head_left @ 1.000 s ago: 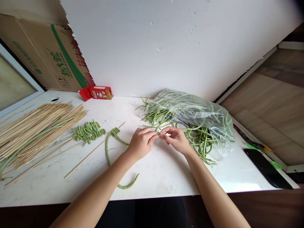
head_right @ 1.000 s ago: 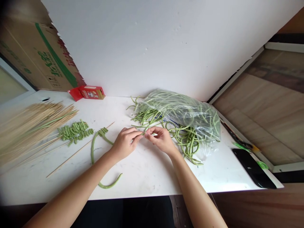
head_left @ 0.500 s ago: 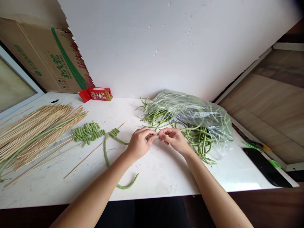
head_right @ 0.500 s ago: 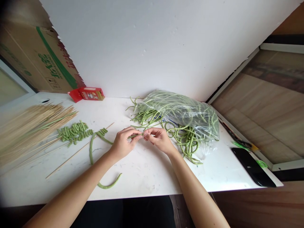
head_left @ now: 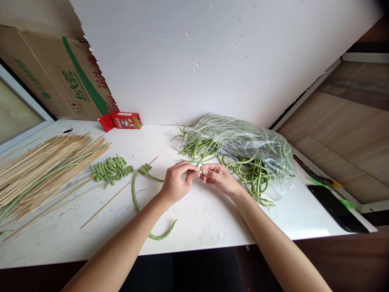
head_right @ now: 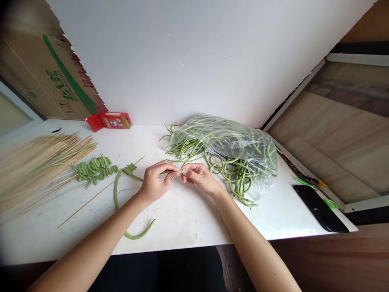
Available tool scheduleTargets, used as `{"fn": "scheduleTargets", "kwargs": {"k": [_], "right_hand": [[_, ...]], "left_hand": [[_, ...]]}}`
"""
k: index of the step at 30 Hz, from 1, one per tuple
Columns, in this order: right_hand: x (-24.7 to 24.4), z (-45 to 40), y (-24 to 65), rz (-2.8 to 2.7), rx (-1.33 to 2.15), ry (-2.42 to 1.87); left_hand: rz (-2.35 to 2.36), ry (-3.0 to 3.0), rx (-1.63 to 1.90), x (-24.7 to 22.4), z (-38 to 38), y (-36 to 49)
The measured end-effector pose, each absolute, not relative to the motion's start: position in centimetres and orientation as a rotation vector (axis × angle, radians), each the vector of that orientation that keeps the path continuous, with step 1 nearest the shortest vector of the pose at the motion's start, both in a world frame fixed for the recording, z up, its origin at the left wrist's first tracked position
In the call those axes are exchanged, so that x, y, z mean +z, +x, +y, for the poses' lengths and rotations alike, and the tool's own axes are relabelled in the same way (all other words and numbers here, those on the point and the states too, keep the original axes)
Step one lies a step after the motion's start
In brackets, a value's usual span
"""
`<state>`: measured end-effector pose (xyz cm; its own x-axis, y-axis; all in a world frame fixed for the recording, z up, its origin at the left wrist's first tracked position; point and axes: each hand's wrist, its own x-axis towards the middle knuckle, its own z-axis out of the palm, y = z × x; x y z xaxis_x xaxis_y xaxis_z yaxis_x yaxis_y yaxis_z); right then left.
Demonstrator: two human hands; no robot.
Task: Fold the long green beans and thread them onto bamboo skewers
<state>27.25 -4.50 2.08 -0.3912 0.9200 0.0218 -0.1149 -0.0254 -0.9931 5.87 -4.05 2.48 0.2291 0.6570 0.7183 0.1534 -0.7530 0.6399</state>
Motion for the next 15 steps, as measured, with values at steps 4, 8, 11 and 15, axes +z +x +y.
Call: {"fn": "scheduleTargets", "kwargs": {"k": [4,8,11,15], "right_hand": [[2.0,-4.5,27.0,-1.365,1.602,-0.900],[2.7,-4.7,26.8,-1.377,1.548,-0.927],[3.3,-4.9,26.8,-1.409,1.445,-0.945],[3.7,-5.0,26.9,-1.440,1.411,-0.919]], "left_hand": [[0.737,2.076,1.537,2.7,-4.2,5.8],[0.775,2.050,1.527,2.7,-4.2,5.8],[0.807,2.066,1.512,2.5,-4.1,5.8],[0.832,2.110,1.502,2.4,-4.1,5.8]]}}
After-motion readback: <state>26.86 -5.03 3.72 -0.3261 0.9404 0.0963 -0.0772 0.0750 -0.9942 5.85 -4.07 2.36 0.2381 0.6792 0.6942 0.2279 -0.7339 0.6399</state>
